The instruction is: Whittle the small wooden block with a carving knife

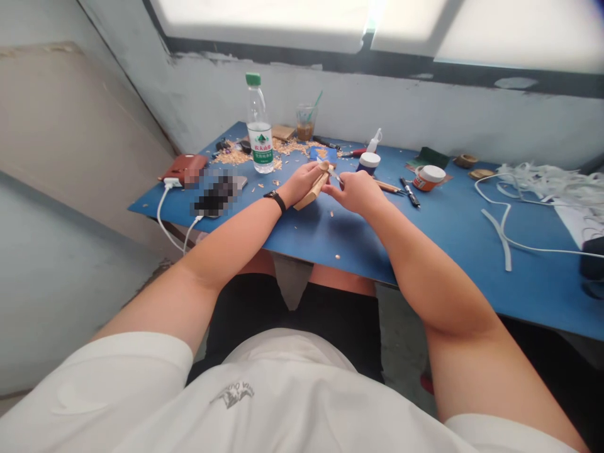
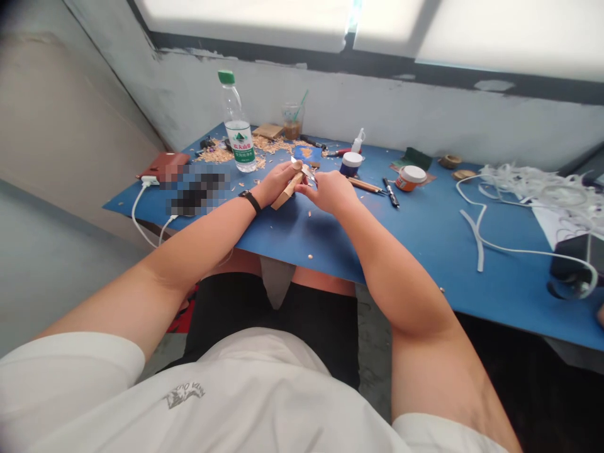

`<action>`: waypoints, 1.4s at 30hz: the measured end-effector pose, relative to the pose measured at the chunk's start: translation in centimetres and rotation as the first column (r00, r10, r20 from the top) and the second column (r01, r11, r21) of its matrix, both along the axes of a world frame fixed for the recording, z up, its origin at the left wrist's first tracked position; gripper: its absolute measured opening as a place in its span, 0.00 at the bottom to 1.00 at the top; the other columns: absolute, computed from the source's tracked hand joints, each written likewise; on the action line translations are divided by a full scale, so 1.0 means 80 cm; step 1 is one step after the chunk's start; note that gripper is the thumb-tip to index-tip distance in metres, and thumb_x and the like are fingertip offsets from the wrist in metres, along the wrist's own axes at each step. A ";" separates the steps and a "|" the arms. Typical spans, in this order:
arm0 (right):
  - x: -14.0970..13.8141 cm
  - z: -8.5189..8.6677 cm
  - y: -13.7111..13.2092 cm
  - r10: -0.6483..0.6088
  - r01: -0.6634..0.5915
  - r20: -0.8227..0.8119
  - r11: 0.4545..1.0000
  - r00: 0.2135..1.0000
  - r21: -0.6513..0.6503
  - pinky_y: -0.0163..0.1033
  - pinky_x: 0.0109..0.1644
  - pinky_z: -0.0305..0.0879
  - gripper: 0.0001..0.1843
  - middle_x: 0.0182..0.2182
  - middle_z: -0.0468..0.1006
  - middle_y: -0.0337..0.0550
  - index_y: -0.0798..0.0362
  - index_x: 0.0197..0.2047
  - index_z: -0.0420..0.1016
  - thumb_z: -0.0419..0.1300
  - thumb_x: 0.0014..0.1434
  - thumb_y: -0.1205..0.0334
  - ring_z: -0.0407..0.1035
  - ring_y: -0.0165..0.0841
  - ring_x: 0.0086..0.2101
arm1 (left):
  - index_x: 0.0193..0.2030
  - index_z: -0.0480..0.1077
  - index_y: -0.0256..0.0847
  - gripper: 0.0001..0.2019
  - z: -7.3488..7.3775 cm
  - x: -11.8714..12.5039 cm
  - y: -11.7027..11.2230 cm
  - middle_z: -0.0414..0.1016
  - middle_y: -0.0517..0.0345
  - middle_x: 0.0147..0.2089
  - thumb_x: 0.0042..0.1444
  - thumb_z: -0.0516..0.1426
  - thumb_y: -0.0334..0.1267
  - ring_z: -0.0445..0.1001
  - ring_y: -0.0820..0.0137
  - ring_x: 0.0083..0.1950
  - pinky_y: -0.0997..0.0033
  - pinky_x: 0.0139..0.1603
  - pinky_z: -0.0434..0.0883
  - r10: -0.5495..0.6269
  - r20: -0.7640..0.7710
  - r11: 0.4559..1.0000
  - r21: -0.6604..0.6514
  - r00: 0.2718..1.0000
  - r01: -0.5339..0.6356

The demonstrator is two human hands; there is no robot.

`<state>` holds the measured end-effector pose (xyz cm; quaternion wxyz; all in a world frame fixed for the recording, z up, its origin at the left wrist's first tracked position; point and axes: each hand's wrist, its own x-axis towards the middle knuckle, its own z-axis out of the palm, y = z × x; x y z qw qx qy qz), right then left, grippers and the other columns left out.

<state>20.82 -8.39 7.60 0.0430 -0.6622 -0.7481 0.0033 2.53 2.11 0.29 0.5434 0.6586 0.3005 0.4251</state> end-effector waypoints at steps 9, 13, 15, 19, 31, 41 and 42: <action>-0.004 0.002 -0.010 0.245 -0.247 -0.101 0.969 0.964 -0.004 0.48 0.51 0.71 0.23 0.47 0.94 0.57 0.51 0.64 0.91 0.58 0.92 0.46 0.86 0.51 0.46 | 0.49 0.82 0.44 0.23 -0.002 0.006 -0.004 0.85 0.58 0.33 0.81 0.64 0.63 0.87 0.64 0.37 0.65 0.43 0.81 -0.036 0.033 0.978 -0.202 0.999 0.042; 0.000 0.002 -0.007 0.270 -0.276 -0.144 0.961 0.952 -0.019 0.46 0.50 0.69 0.19 0.45 0.94 0.54 0.51 0.60 0.91 0.61 0.91 0.50 0.84 0.48 0.44 | 0.47 0.82 0.44 0.20 0.005 0.005 -0.011 0.87 0.57 0.35 0.78 0.66 0.60 0.87 0.62 0.38 0.64 0.43 0.80 -0.029 0.034 0.977 -0.212 0.999 0.036; 0.002 0.000 -0.003 0.273 -0.280 -0.164 0.960 0.948 -0.019 0.46 0.50 0.68 0.18 0.45 0.94 0.53 0.51 0.60 0.92 0.62 0.90 0.50 0.83 0.47 0.44 | 0.46 0.81 0.45 0.20 0.008 0.005 -0.013 0.85 0.57 0.34 0.77 0.67 0.61 0.87 0.61 0.39 0.63 0.45 0.80 -0.032 0.026 0.979 -0.203 0.999 0.037; 0.003 -0.006 0.005 0.251 -0.255 -0.173 0.967 0.952 0.003 0.46 0.51 0.67 0.20 0.45 0.93 0.52 0.52 0.61 0.93 0.62 0.90 0.51 0.84 0.48 0.45 | 0.45 0.81 0.45 0.19 0.009 0.007 -0.012 0.80 0.57 0.32 0.75 0.68 0.60 0.86 0.59 0.41 0.61 0.47 0.79 -0.026 -0.007 0.985 -0.169 1.000 0.024; 0.008 -0.027 0.017 0.173 -0.159 -0.140 0.982 0.975 0.105 0.48 0.51 0.67 0.34 0.45 0.93 0.58 0.52 0.55 0.95 0.64 0.89 0.29 0.86 0.54 0.49 | 0.38 0.78 0.46 0.19 0.006 -0.005 -0.001 0.81 0.53 0.38 0.75 0.68 0.56 0.83 0.58 0.49 0.59 0.56 0.82 -0.002 -0.051 1.000 0.024 0.999 0.003; -0.002 -0.005 0.004 0.114 -0.113 -0.037 0.993 0.993 0.029 0.48 0.49 0.68 0.40 0.47 0.94 0.62 0.55 0.62 0.94 0.61 0.89 0.24 0.87 0.55 0.48 | 0.38 0.76 0.46 0.30 0.011 0.003 -0.011 0.80 0.56 0.32 0.78 0.68 0.71 0.86 0.59 0.42 0.59 0.49 0.81 0.006 -0.027 0.999 -0.052 1.000 -0.008; -0.003 -0.003 0.002 0.142 -0.141 -0.049 0.990 0.989 0.018 0.48 0.49 0.68 0.37 0.46 0.94 0.61 0.55 0.61 0.94 0.61 0.91 0.28 0.86 0.53 0.47 | 0.39 0.75 0.47 0.30 0.011 0.004 -0.011 0.79 0.57 0.31 0.78 0.68 0.70 0.86 0.60 0.41 0.60 0.48 0.80 0.006 -0.020 0.998 -0.070 1.000 -0.007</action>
